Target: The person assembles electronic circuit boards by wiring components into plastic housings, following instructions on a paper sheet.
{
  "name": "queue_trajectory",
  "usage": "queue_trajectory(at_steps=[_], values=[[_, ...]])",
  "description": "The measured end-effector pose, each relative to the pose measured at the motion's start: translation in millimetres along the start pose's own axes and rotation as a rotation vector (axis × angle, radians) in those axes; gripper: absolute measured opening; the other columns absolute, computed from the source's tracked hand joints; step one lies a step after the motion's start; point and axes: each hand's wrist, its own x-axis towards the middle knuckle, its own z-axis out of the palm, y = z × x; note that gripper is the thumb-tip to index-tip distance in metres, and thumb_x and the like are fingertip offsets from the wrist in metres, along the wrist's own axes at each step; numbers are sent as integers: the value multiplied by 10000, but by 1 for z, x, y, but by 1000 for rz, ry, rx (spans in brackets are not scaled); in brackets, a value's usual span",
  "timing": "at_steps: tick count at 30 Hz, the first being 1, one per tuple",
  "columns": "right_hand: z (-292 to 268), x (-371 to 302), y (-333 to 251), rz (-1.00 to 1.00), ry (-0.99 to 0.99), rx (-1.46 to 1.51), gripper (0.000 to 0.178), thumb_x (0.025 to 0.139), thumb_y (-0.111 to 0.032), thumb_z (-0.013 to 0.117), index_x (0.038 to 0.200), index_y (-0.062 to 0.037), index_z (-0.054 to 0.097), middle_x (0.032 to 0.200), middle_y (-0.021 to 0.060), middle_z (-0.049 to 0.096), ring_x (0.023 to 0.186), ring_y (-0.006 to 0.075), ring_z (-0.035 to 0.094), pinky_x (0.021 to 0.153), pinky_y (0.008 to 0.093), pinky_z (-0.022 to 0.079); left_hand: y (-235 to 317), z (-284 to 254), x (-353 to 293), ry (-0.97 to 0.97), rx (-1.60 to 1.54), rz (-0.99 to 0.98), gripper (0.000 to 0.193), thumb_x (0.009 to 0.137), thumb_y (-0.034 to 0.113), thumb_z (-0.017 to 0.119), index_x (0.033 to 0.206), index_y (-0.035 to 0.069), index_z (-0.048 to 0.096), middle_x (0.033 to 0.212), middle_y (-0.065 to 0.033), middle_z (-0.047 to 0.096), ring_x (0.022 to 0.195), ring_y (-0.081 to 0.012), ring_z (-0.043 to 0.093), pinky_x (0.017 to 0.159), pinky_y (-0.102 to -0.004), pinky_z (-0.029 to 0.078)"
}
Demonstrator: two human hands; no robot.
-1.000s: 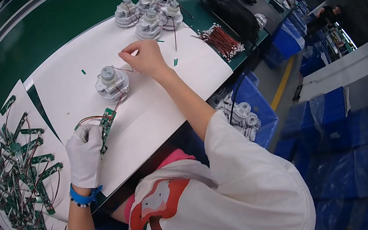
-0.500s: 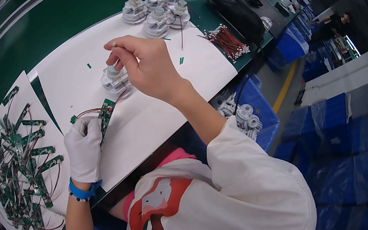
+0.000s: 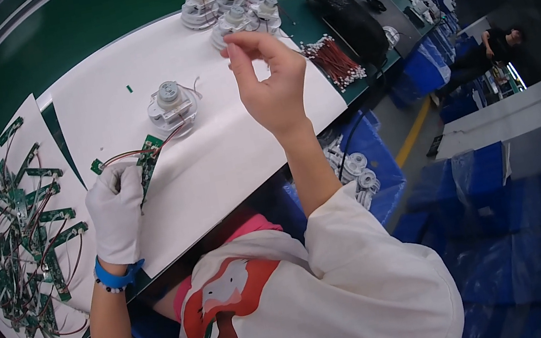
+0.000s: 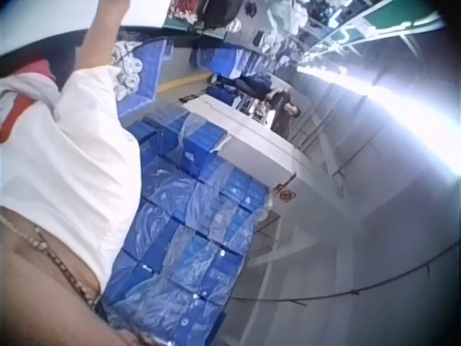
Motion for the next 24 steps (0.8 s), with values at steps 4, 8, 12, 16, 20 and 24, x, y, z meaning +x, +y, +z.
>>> queue_trajectory(at_steps=[4, 8, 12, 16, 20, 24], values=[[-20, -29, 38, 440, -348, -331, 125, 793, -107, 579, 813, 12, 611, 631, 46, 586, 514, 67, 527, 478, 179, 416, 1, 6, 5, -28, 20, 23, 99, 754, 74, 560, 755, -22, 582, 572, -118, 542, 482, -159, 530, 477, -261, 412], [3, -21, 95, 1075, -464, 56, 321, 834, -297, 518, 822, 17, 585, 609, 55, 571, 410, 110, 524, 353, 259, 450, 6, 7, 8, -102, 88, 75, 148, 809, 42, 465, 881, -34, 569, 833, -114, 596, 757, -162, 540, 698, -261, 417], [41, -8, 122, 921, -362, 412, 171, 771, -112, 563, 807, 53, 593, 673, 126, 607, 408, 146, 542, 354, 292, 474, -15, 7, 10, -7, 19, -117, 157, 810, 70, 460, 858, -28, 573, 803, -68, 583, 712, -135, 511, 660, -239, 413], [44, -14, 126, 877, -155, 615, 161, 778, -103, 541, 798, 50, 587, 646, 123, 598, 397, 137, 529, 335, 270, 453, -31, -5, 11, -177, 350, -156, 239, 868, 207, 436, 1046, 68, 513, 939, -77, 543, 782, -209, 522, 656, -308, 440], [39, -14, 114, 949, -60, 655, 167, 794, -124, 521, 814, 32, 578, 647, 108, 587, 422, 137, 532, 319, 257, 431, -22, -7, 9, -152, 658, 87, 265, 874, 242, 436, 1113, 150, 504, 1073, -44, 556, 762, -229, 594, 644, -293, 476], [27, -14, 108, 886, -52, 379, 143, 766, -128, 538, 780, 11, 568, 712, 126, 591, 442, 161, 534, 344, 281, 426, -22, -8, 14, -84, 1157, 584, 288, 854, 194, 446, 1138, 171, 489, 1044, -21, 553, 648, -224, 581, 538, -323, 472]])
